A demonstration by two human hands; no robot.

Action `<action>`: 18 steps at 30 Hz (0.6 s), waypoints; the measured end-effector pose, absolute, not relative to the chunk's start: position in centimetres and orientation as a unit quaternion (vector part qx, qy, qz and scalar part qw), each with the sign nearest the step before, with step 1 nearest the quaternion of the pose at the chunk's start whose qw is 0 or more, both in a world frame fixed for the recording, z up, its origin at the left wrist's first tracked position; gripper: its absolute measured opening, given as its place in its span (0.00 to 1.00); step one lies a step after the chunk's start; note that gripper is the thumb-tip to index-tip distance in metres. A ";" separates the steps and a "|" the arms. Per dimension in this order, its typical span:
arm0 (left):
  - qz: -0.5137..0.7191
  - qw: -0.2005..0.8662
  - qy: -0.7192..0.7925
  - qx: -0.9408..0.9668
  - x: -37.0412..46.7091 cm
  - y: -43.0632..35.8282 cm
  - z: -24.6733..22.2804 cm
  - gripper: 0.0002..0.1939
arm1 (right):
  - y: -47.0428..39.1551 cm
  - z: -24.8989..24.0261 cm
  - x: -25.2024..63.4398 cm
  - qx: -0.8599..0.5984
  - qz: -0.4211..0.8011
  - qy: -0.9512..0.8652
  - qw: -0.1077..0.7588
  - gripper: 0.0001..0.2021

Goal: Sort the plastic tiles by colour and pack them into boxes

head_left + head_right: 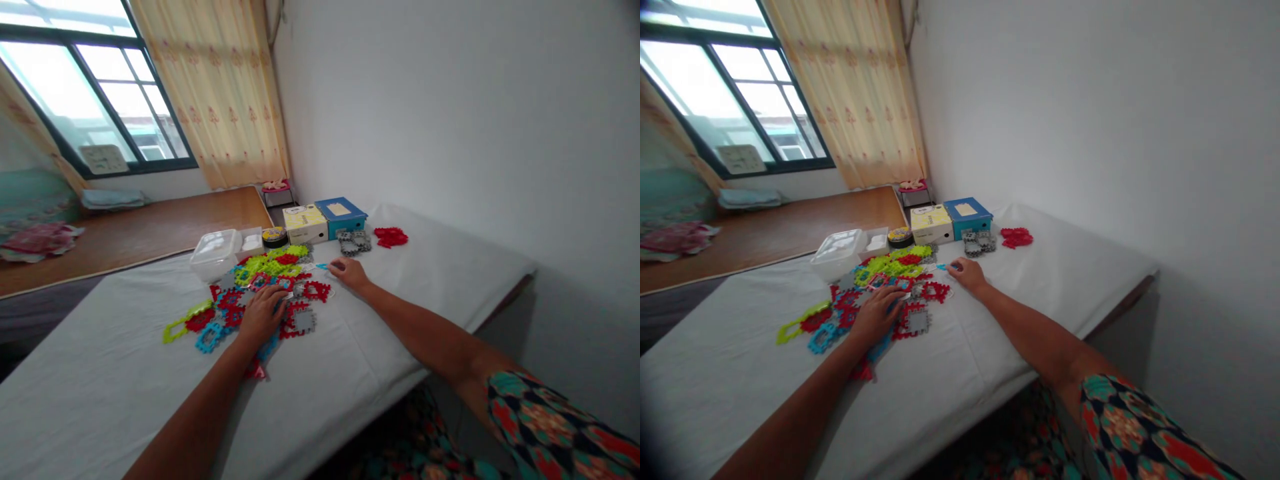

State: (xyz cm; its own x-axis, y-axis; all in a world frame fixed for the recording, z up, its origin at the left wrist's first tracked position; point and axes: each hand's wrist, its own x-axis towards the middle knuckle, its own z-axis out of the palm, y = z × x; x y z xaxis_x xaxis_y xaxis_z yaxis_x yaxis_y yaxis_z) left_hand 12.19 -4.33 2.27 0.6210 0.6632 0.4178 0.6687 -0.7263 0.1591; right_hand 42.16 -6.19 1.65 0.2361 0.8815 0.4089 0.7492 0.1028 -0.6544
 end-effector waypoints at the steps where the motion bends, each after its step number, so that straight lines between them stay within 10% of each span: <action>1: -0.231 0.009 -0.367 -0.901 12.1 -4.2 2.2 0.17 | -6.6 1.8 44.2 -0.678 0.068 -0.597 0.424 0.15; 18: -0.236 0.024 -0.355 -0.904 11.8 -3.3 1.6 0.18 | -15.5 0.8 68.1 -0.916 -0.068 -0.343 0.197 0.26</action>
State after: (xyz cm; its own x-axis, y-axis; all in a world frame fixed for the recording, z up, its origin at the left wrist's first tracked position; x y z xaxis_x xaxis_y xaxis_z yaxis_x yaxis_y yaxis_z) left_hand 11.84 -3.29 1.58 0.6371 0.6307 0.4431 0.6529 -0.7471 0.1246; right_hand 68.14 -15.49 0.81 0.7559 0.6007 0.2603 0.6546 -0.6872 -0.3150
